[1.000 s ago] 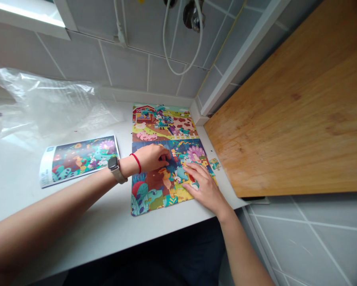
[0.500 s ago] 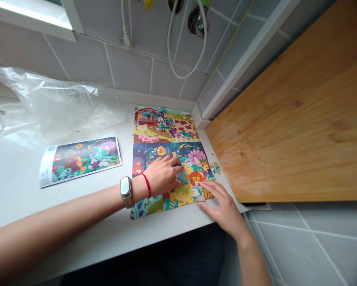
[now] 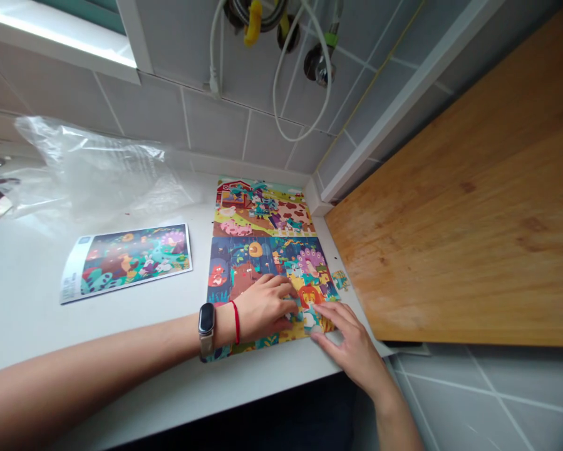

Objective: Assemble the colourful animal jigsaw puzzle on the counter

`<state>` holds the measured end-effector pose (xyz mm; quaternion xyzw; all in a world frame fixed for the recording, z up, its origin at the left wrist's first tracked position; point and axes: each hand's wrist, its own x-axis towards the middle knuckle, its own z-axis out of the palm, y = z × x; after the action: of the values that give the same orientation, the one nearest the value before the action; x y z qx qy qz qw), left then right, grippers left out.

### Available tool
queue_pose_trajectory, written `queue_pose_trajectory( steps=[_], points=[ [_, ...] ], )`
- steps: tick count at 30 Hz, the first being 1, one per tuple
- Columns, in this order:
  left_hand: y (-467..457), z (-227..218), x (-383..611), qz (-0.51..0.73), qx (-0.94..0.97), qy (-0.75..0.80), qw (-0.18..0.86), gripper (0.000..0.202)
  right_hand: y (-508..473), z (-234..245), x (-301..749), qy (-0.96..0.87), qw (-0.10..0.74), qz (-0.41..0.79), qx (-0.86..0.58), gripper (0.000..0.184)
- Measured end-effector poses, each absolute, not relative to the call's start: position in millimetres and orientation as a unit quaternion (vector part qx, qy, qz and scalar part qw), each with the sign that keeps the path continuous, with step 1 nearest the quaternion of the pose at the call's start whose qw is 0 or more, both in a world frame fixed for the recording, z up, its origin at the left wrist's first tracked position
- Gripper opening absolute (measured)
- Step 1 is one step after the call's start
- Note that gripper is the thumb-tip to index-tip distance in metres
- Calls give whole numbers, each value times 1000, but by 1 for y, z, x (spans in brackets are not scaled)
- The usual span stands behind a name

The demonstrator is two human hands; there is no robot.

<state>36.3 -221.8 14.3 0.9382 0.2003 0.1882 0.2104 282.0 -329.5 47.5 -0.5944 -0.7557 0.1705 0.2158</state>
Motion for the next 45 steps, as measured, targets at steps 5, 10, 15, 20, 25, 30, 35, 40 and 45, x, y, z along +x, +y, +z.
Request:
queue_pose_trajectory(
  steps=[5, 10, 15, 20, 25, 30, 35, 40, 45],
  points=[
    [-230, 6, 40, 214, 939, 190, 192, 22, -312, 57, 279, -756, 262, 156, -579, 32],
    [-231, 4, 40, 212, 942, 187, 180, 22, -263, 71, 270, -759, 288, 154, -564, 27],
    [-231, 4, 39, 217, 938, 182, 201, 22, -183, 65, 268, -747, 295, 162, -573, 26],
    [-229, 4, 41, 227, 931, 189, 213, 22, -104, 44, 272, -750, 269, 144, -587, 32],
    [-229, 5, 40, 224, 933, 189, 208, 23, -49, 35, 248, -765, 262, 190, -556, 29],
    [-229, 5, 38, 221, 929, 189, 230, 21, -9, 20, 200, -812, 246, 146, -508, 27],
    [-227, 7, 37, 221, 927, 187, 239, 21, 8, 3, 187, -819, 224, 118, -515, 29],
    [-225, 6, 36, 231, 924, 187, 241, 20, 13, 1, 218, -796, 234, 113, -546, 25],
    [-228, 5, 36, 237, 920, 189, 248, 19, 22, 5, 243, -773, 249, 119, -572, 28]
  ],
)
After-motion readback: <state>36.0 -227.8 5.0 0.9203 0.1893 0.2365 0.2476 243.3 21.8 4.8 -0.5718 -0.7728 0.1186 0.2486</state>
